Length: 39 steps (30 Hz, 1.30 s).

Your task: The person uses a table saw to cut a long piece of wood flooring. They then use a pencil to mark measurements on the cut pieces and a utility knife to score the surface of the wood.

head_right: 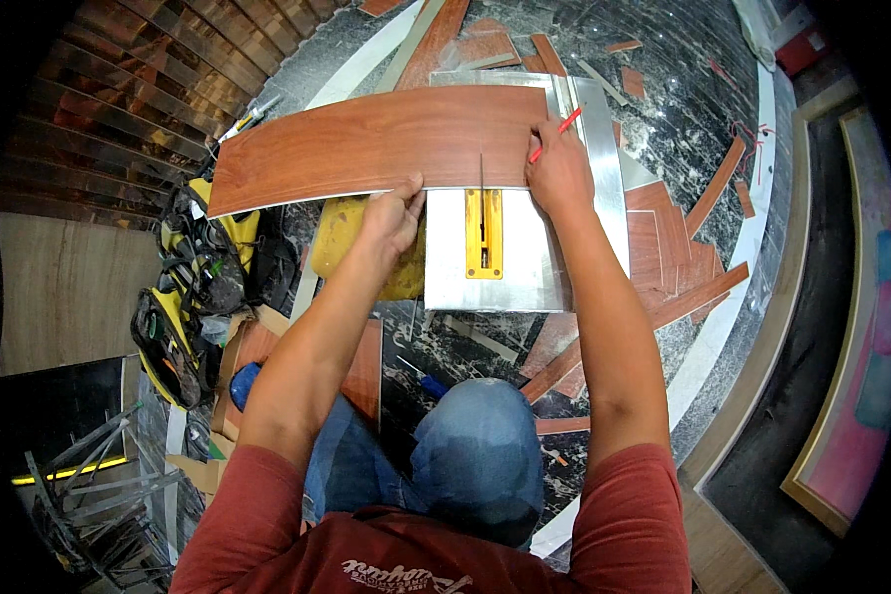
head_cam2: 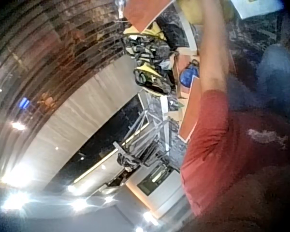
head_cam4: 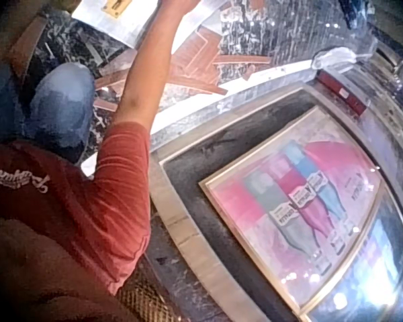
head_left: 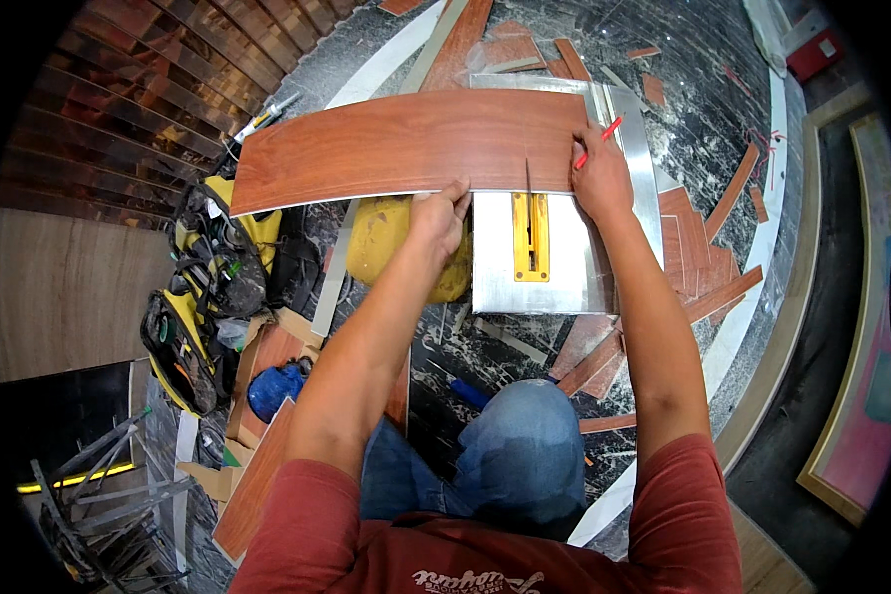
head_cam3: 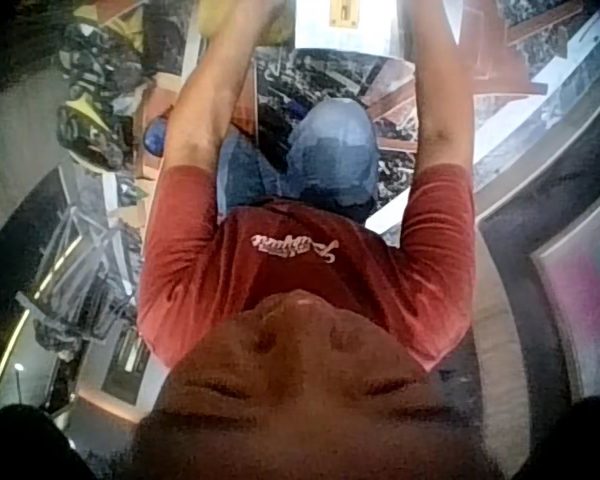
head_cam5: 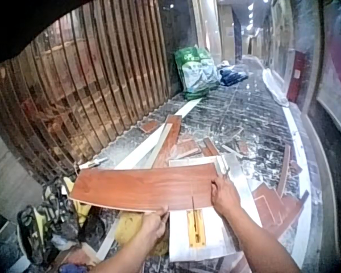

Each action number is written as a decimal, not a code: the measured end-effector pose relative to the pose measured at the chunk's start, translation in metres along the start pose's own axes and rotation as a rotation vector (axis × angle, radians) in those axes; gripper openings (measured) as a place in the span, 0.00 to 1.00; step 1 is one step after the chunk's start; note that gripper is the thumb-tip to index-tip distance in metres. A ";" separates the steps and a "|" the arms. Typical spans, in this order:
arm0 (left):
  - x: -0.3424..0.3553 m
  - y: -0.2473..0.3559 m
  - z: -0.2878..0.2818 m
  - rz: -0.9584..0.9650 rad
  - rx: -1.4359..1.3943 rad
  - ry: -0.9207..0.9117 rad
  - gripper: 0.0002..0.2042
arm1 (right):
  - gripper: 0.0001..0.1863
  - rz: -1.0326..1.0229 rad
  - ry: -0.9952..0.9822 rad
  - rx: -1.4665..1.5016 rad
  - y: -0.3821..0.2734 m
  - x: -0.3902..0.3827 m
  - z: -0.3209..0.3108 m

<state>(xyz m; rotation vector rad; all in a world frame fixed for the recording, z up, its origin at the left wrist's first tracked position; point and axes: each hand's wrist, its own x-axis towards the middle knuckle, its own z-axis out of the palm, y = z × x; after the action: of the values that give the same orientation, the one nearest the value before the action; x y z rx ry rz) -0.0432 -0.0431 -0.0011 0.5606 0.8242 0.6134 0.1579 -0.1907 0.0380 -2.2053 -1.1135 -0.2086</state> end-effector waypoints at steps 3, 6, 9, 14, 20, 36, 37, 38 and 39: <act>-0.004 0.000 -0.001 -0.008 -0.006 0.007 0.19 | 0.10 -0.010 -0.008 -0.003 0.000 -0.003 0.000; -0.010 0.000 -0.001 -0.012 0.002 0.001 0.18 | 0.11 0.003 -0.006 0.003 0.000 -0.008 0.000; -0.014 0.000 -0.001 -0.003 -0.005 -0.004 0.19 | 0.11 0.032 -0.031 -0.020 0.003 -0.010 0.002; -0.021 0.000 -0.001 0.004 -0.007 0.005 0.19 | 0.11 0.018 0.024 -0.035 0.000 -0.016 0.002; -0.029 0.000 -0.001 -0.012 -0.006 0.049 0.19 | 0.13 0.023 -0.015 -0.057 -0.004 -0.020 -0.003; -0.028 -0.011 -0.017 -0.001 0.009 -0.002 0.20 | 0.12 0.010 -0.006 -0.055 -0.006 -0.030 -0.007; -0.030 -0.010 -0.016 -0.002 0.002 -0.003 0.20 | 0.12 0.019 -0.012 -0.053 -0.006 -0.030 -0.007; -0.031 -0.010 -0.015 -0.002 -0.005 -0.003 0.20 | 0.12 0.028 -0.017 -0.051 -0.007 -0.031 -0.008; -0.033 -0.010 -0.014 0.007 -0.006 -0.007 0.20 | 0.12 0.037 -0.023 -0.048 -0.007 -0.031 -0.008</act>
<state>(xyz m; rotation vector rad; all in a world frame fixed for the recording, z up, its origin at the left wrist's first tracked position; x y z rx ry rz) -0.0694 -0.0697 0.0008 0.5601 0.8145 0.6196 0.1345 -0.2134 0.0347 -2.2744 -1.0894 -0.1963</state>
